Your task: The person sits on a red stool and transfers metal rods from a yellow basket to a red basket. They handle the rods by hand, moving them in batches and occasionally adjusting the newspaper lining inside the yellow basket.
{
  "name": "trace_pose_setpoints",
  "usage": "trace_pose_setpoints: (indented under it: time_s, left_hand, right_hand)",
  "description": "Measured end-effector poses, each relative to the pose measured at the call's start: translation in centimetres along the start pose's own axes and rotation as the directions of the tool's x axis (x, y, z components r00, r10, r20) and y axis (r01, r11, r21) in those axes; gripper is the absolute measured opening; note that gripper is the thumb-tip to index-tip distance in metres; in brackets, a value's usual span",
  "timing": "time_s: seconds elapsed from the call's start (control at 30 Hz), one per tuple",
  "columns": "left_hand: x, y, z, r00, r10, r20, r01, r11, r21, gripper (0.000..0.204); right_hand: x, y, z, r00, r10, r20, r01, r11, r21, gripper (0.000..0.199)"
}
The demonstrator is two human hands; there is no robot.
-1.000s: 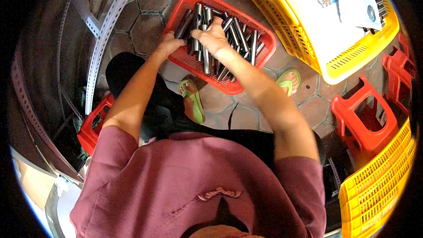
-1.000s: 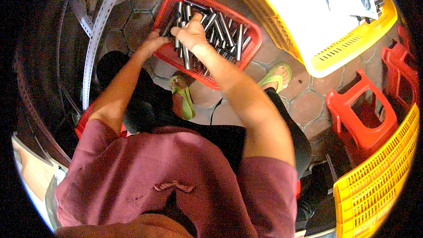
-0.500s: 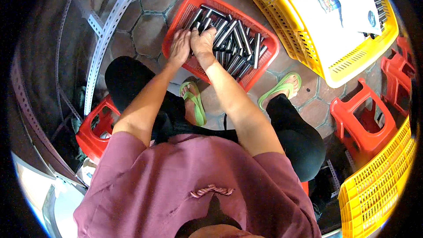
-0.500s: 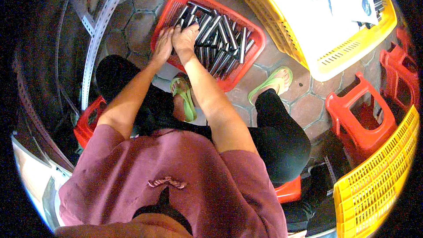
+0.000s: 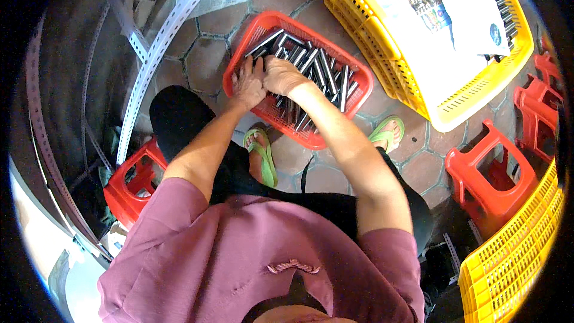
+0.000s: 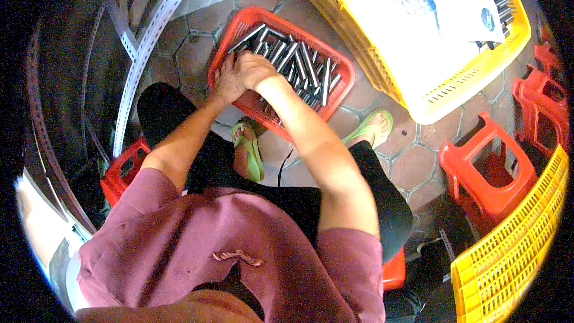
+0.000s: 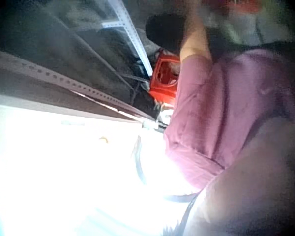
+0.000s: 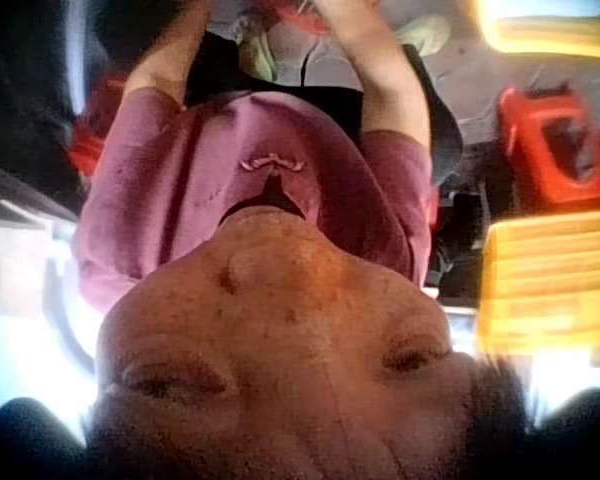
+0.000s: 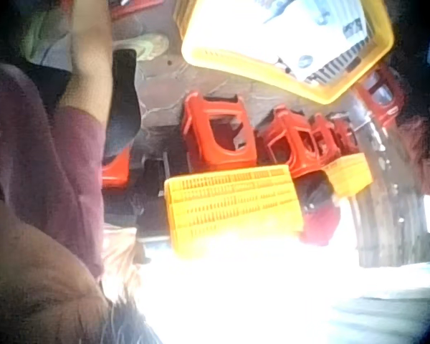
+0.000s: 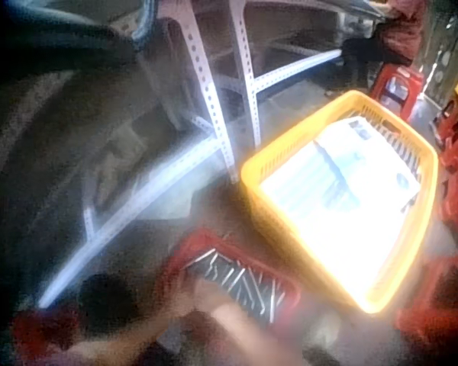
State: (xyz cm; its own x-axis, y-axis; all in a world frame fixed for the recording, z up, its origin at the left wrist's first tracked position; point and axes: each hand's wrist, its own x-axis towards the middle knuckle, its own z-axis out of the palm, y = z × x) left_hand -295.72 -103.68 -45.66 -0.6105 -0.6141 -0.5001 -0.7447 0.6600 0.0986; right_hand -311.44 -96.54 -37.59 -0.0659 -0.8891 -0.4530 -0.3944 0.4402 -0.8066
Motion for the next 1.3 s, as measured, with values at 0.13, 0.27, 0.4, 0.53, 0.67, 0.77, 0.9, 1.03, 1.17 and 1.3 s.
trace_pose_setpoints:
  time_s: [0.13, 0.27, 0.4, 0.53, 0.67, 0.77, 0.9, 1.03, 1.17, 1.3]
  left_hand:
    - [2.7, -3.3, 1.4, 0.996, 0.074, 0.045, -0.053, 0.935, -0.35, 0.078]
    - [0.7, -1.3, 0.9, 0.982, -0.02, -0.189, 0.01, 0.999, -0.051, 0.069]
    - [0.9, 1.1, -0.9, 0.958, 0.114, -0.262, -0.18, 0.953, -0.244, 0.066]
    - [-0.4, 5.0, -5.2, 0.923, 0.232, -0.308, -0.338, 0.87, -0.358, 0.051]
    - [-1.9, 9.8, -10.1, 0.847, 0.389, -0.363, -0.521, 0.746, -0.414, 0.038]
    - [-1.6, 14.3, -14.3, 0.71, 0.51, -0.486, -0.695, 0.619, -0.365, 0.033]
    - [0.3, 20.3, -18.7, 0.631, 0.555, -0.542, -0.772, 0.515, -0.371, 0.03]
    - [2.9, 22.4, -19.8, 0.888, 0.384, -0.255, -0.365, 0.248, -0.897, 0.046]
    - [3.7, 25.3, -22.4, 0.877, 0.478, 0.05, 0.123, -0.123, -0.985, 0.065]
    - [4.6, 22.3, -20.6, 0.996, 0.068, -0.063, -0.065, 0.025, -0.998, 0.038]
  right_hand:
    - [-1.7, -5.6, -6.1, 0.962, -0.267, 0.061, 0.273, 0.92, -0.282, 0.029]
    - [-6.7, -3.5, -17.2, 0.746, -0.57, -0.344, 0.498, 0.821, -0.28, 0.035]
    - [-10.2, 8.1, -27.8, 0.461, -0.356, -0.813, -0.062, 0.901, -0.429, 0.05]
    - [-11.4, 16.4, -29.3, 0.379, -0.433, -0.818, -0.535, 0.618, -0.576, 0.068]
    - [-12.5, 20.5, -28.3, 0.472, -0.136, -0.871, -0.622, 0.649, -0.439, 0.068]
    - [-12.2, 22.0, -30.1, 0.523, -0.201, -0.828, -0.67, 0.503, -0.546, 0.044]
    - [-13.5, 21.1, -32.0, 0.492, -0.23, -0.839, -0.573, 0.64, -0.511, 0.03]
    - [-12.9, 7.1, -30.7, 0.802, 0.084, -0.591, -0.365, 0.852, -0.375, 0.024]
    - [-12.3, 2.7, -24.2, 0.904, -0.24, -0.355, 0.037, 0.868, -0.495, 0.028]
    - [-12.1, 2.5, -26.7, 0.904, -0.359, 0.234, 0.413, 0.876, -0.25, 0.043]
